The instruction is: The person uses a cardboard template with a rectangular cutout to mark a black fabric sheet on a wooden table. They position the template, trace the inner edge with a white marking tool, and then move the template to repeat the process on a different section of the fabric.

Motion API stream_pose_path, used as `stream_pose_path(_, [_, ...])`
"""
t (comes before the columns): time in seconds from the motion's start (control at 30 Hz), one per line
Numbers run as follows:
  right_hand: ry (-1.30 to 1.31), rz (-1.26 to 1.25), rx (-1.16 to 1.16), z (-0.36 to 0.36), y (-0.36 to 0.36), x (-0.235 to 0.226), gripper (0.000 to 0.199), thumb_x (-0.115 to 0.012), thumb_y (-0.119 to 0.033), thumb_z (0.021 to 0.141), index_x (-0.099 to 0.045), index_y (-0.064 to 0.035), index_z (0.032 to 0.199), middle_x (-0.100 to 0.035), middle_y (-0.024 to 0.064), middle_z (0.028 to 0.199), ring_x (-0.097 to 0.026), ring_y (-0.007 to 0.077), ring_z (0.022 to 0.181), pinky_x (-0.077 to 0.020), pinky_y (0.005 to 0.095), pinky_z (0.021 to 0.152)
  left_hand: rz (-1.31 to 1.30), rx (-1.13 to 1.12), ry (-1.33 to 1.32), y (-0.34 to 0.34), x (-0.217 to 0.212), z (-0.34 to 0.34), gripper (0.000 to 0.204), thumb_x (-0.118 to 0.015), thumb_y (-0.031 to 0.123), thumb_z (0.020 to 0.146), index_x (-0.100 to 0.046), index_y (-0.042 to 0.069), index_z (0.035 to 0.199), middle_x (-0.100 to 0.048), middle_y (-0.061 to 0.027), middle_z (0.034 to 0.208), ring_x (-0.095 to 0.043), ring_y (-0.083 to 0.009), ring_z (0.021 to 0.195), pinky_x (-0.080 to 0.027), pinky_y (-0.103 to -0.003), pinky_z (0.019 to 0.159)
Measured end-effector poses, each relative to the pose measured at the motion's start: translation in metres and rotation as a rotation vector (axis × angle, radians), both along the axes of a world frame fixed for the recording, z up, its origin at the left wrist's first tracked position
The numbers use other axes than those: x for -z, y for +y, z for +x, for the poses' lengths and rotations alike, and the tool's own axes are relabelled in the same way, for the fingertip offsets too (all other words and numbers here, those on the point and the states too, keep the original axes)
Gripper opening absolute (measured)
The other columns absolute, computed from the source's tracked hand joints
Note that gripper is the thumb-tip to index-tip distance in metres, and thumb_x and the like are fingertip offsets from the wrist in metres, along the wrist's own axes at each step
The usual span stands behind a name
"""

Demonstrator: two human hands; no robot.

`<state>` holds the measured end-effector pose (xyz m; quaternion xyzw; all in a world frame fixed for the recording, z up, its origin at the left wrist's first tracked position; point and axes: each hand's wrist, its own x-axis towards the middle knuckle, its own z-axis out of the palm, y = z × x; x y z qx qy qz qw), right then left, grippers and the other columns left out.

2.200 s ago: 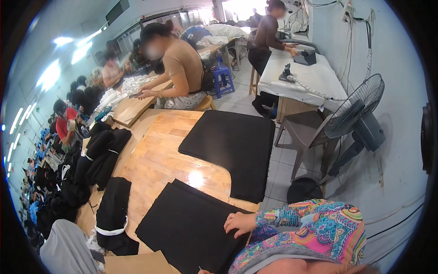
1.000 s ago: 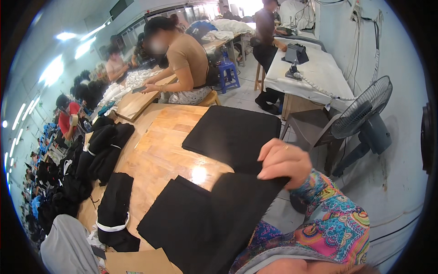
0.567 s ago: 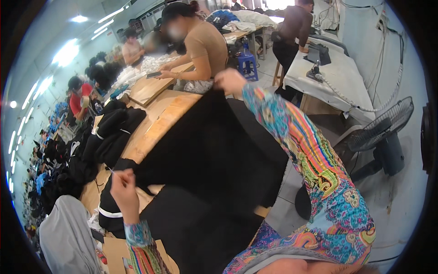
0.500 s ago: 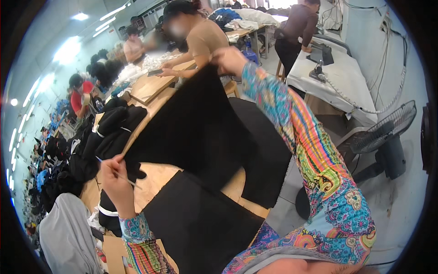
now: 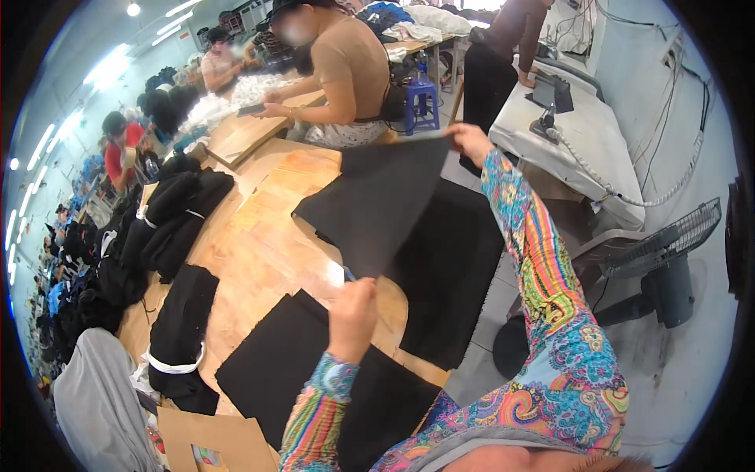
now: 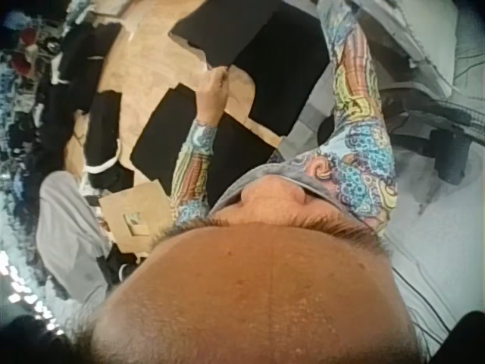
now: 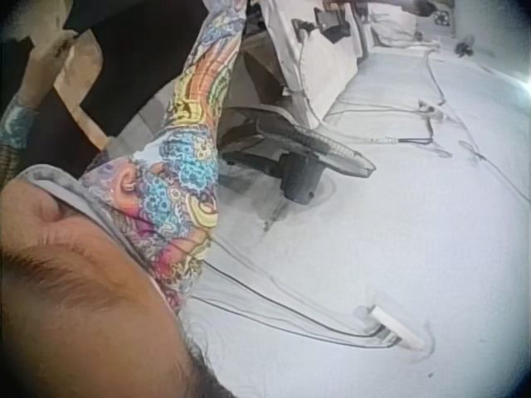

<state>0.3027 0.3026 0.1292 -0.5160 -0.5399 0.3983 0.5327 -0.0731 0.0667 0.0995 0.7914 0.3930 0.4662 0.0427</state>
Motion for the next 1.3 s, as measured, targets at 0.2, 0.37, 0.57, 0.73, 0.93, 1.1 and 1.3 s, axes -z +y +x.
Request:
stream_pose_path(0.2, [0.213,-0.32,0.265,0.06,-0.037,0.119,0.03,-0.046,0.007,0.074,-0.065,-0.0052,0.093,-0.059,0.0017,0.076,-0.057,0.0142,0.063,-0.052,0.034,0.058,-0.206,0.188,0.041,-0.025,0.072,0.065,0.009,-0.057,0.001,0.074,-0.053,0.008,0.076,-0.052,-0.0092,0.068,-0.055,-0.0277,0.067,-0.047,-0.038,0.057])
stream_pose_path(0.37, [0.294,-0.264,0.319,0.098,-0.054,0.168,0.027,-0.049,0.007,0.072,-0.064,-0.0025,0.093,-0.058,-0.0008,0.079,-0.053,0.0115,0.059,-0.0493,0.0272,0.056,-0.254,0.257,0.136,-0.048,0.093,0.097,0.012,-0.058,0.001,0.073,-0.05,0.009,0.076,-0.052,-0.007,0.069,-0.055,-0.025,0.067,-0.047,-0.036,0.057])
stream_pose_path(0.57, [-0.028,-0.292,0.533,0.139,-0.072,0.184,0.031,-0.043,0.005,0.076,-0.069,-0.0042,0.089,-0.063,0.0071,0.073,-0.059,0.0181,0.066,-0.0431,0.0306,0.05,-0.351,0.364,0.101,-0.073,0.092,0.114,0.012,-0.058,0.004,0.074,-0.049,0.009,0.079,-0.052,-0.0076,0.07,-0.056,-0.0252,0.071,-0.047,-0.036,0.057])
stream_pose_path(0.73, [-0.548,-0.046,0.788,0.139,-0.101,0.171,0.027,-0.052,-0.009,0.075,-0.067,-0.006,0.097,-0.065,0.0142,0.094,-0.062,0.0272,0.086,-0.0478,0.0359,0.08,-0.442,0.469,-0.089,-0.112,0.07,0.066,0.017,-0.063,0.016,0.08,-0.054,0.005,0.088,-0.056,-0.0108,0.079,-0.057,-0.0276,0.07,-0.049,-0.037,0.061])
stream_pose_path(0.93, [-0.803,0.374,0.484,-0.024,-0.193,0.103,0.021,-0.052,-0.002,0.079,-0.062,-0.0059,0.097,-0.06,0.0106,0.098,-0.057,0.0256,0.091,-0.045,0.0355,0.082,-0.524,-0.258,-0.162,-0.179,0.064,-0.083,0.019,-0.072,0.01,0.073,-0.055,0.003,0.08,-0.063,-0.0132,0.096,-0.06,-0.0274,0.079,-0.049,-0.034,0.067])
stream_pose_path(1.1, [-0.569,0.445,0.047,-0.164,-0.253,0.082,0.014,-0.057,0.0,0.078,-0.064,-0.0042,0.089,-0.06,0.0107,0.097,-0.056,0.0263,0.093,-0.0445,0.0339,0.082,-0.553,-0.746,-0.103,-0.264,0.08,-0.175,0.017,-0.068,0.007,0.077,-0.053,0.002,0.081,-0.061,-0.0146,0.098,-0.059,-0.0293,0.082,-0.048,-0.036,0.069])
stream_pose_path(1.3, [-0.552,0.428,-0.54,-0.303,-0.284,0.106,0.026,-0.066,-0.012,0.075,-0.062,-0.003,0.1,-0.054,0.0152,0.109,-0.049,0.0313,0.106,-0.0398,0.0386,0.091,-0.637,-1.167,0.075,-0.336,0.094,-0.218,0.022,-0.069,0.01,0.075,-0.05,0.001,0.082,-0.056,-0.0144,0.081,-0.054,-0.0327,0.079,-0.043,-0.04,0.069])
